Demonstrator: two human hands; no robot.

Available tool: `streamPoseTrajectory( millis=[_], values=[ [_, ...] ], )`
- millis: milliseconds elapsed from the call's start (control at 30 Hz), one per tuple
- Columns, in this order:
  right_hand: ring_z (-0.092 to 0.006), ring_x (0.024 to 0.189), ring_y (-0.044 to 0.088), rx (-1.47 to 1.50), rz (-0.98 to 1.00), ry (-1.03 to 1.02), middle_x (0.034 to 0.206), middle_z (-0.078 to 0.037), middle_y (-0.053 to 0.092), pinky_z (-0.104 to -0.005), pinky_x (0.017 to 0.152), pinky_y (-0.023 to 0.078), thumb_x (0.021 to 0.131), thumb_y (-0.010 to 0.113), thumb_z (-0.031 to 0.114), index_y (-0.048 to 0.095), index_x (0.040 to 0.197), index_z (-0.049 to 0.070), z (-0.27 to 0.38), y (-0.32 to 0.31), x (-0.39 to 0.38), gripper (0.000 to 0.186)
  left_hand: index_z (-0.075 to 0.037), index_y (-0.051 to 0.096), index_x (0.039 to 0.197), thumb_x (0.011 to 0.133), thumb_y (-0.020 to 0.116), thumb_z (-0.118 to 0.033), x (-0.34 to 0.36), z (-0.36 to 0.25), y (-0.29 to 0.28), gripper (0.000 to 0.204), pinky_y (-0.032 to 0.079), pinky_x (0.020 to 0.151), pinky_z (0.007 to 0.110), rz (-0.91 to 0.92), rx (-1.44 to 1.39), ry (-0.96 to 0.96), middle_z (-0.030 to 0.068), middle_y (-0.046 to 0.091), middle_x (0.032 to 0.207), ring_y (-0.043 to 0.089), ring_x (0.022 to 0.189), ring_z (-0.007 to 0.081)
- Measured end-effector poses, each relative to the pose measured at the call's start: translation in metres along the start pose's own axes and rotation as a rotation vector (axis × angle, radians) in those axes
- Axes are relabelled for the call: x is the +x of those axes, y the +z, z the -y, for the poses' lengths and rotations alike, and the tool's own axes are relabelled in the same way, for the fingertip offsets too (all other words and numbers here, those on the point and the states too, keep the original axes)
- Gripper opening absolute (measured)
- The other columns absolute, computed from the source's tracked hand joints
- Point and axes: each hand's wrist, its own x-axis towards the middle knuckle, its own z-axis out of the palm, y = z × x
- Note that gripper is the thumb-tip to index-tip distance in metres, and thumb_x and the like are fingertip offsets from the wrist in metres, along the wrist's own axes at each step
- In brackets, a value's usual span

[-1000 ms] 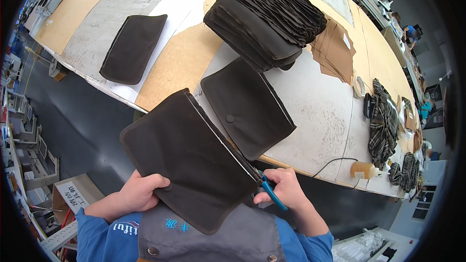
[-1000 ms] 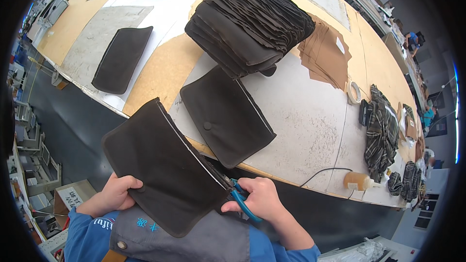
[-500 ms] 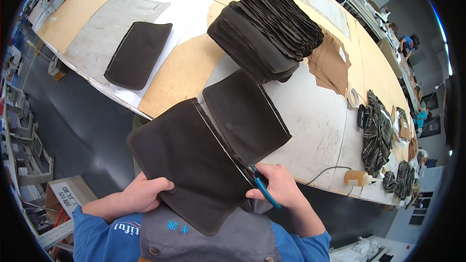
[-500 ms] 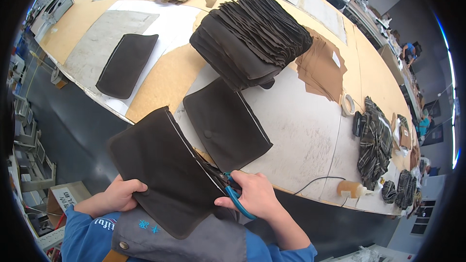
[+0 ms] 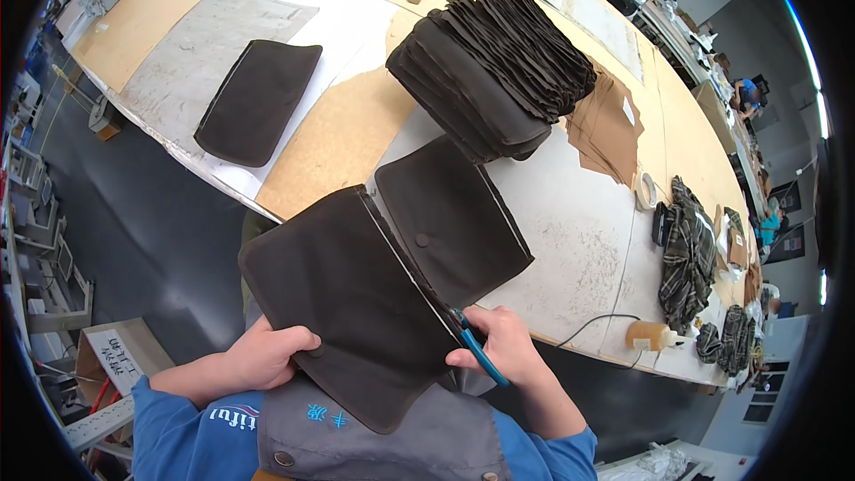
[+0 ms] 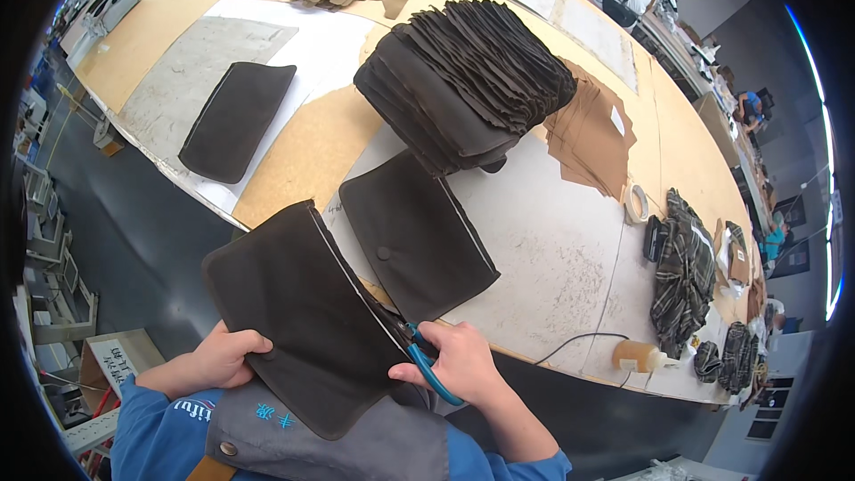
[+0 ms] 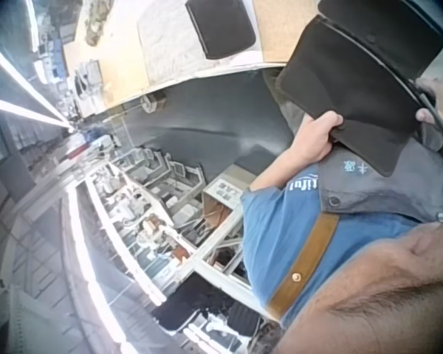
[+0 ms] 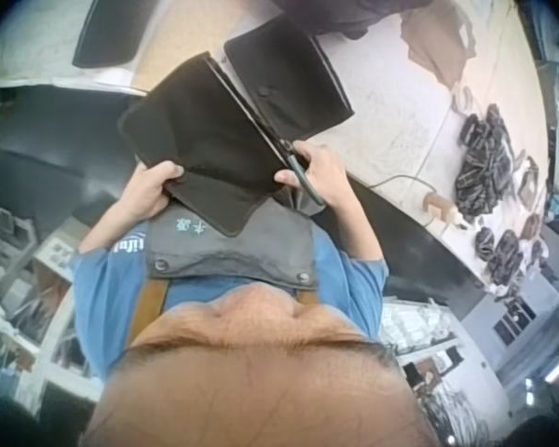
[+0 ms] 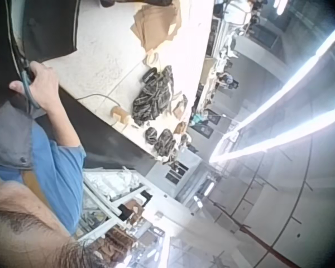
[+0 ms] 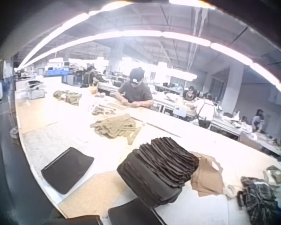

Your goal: The person uses a pair of scissors to trim the edges of dark brown fabric pieces. They hold each piece in their left hand and carefully cut along the perimeter with their right hand, then place the finished piece on a growing stack on the table.

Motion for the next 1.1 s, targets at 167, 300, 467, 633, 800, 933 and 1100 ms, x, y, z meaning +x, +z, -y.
streamPoseTrajectory(
  millis=[167, 300, 467, 633, 800, 933, 1100],
  values=[
    [-0.021, 0.042, 0.043, 0.007, -0.019, 0.02, 0.047, -0.007, 0.036, -0.0318, 0.044, 0.035, 0.064, 0.071, 0.071, 0.055, 0.07, 0.002, -0.002, 0.0019, -0.0025, 0.071, 0.004, 0.05, 0.119, 0.081, 0.046, 0.007, 0.001, 0.0008, -0.0012, 0.038, 0.047, 0.094, 0.038, 0.013, -0.015, -0.003, 0.0163, 0.057, 0.119, 0.058, 0.109, 0.0267],
    [-0.0202, 0.042, 0.042, 0.015, -0.013, 0.025, 0.047, -0.006, 0.035, -0.0319, 0.044, 0.035, 0.064, 0.071, 0.07, 0.055, 0.068, 0.002, -0.001, 0.0014, -0.003, 0.07, 0.004, 0.05, 0.12, 0.081, 0.046, 0.008, 0.0013, 0.0005, -0.001, 0.039, 0.047, 0.095, 0.038, 0.003, -0.008, -0.002, 0.0165, 0.056, 0.12, 0.057, 0.11, 0.027],
    [-0.019, 0.042, 0.039, 0.04, -0.012, 0.038, 0.046, -0.006, 0.034, -0.0319, 0.043, 0.033, 0.065, 0.072, 0.068, 0.051, 0.063, 0.002, -0.0013, 0.0025, -0.0041, 0.069, 0.004, 0.049, 0.121, 0.08, 0.045, 0.008, 0.0016, 0.0003, -0.0003, 0.041, 0.046, 0.097, 0.039, 0.004, -0.01, -0.007, 0.0167, 0.055, 0.121, 0.056, 0.111, 0.0275],
    [-0.0262, 0.043, 0.046, 0.027, 0.001, 0.052, 0.046, -0.008, 0.04, -0.0351, 0.047, 0.04, 0.066, 0.072, 0.067, 0.045, 0.056, 0.004, 0.0011, 0.0019, -0.005, 0.069, 0.004, 0.047, 0.122, 0.08, 0.045, 0.008, 0.0017, -0.0003, 0.0004, 0.042, 0.046, 0.097, 0.039, -0.001, -0.01, -0.011, 0.0168, 0.054, 0.122, 0.056, 0.112, 0.0276],
    [-0.0246, 0.043, 0.045, 0.05, -0.002, 0.054, 0.046, -0.008, 0.041, -0.0342, 0.047, 0.04, 0.067, 0.072, 0.066, 0.046, 0.056, 0.004, -0.0014, 0.0048, -0.0065, 0.069, 0.004, 0.04, 0.13, 0.077, 0.04, 0.009, 0.0016, -0.0014, 0.0013, 0.053, 0.044, 0.1, 0.046, -0.027, 0.066, -0.021, 0.0213, 0.049, 0.129, 0.052, 0.119, 0.0347],
    [-0.0234, 0.044, 0.044, 0.069, -0.007, 0.06, 0.046, -0.007, 0.041, -0.0335, 0.046, 0.039, 0.067, 0.072, 0.066, 0.046, 0.056, 0.004, -0.0012, 0.006, -0.0073, 0.069, 0.004, 0.044, 0.125, 0.079, 0.044, 0.008, 0.0018, -0.0006, 0.0004, 0.046, 0.046, 0.098, 0.042, -0.003, 0.022, -0.004, 0.0181, 0.052, 0.124, 0.054, 0.114, 0.03],
    [-0.019, 0.045, 0.04, 0.142, -0.01, 0.09, 0.048, -0.005, 0.039, -0.0319, 0.045, 0.036, 0.067, 0.072, 0.067, 0.047, 0.058, 0.003, 0.0006, 0.0069, -0.0083, 0.069, 0.005, 0.045, 0.123, 0.08, 0.045, 0.007, 0.0011, -0.0011, 0.0013, 0.043, 0.047, 0.096, 0.04, -0.004, 0.007, -0.004, 0.0166, 0.053, 0.122, 0.055, 0.112, 0.0277]
  ],
)
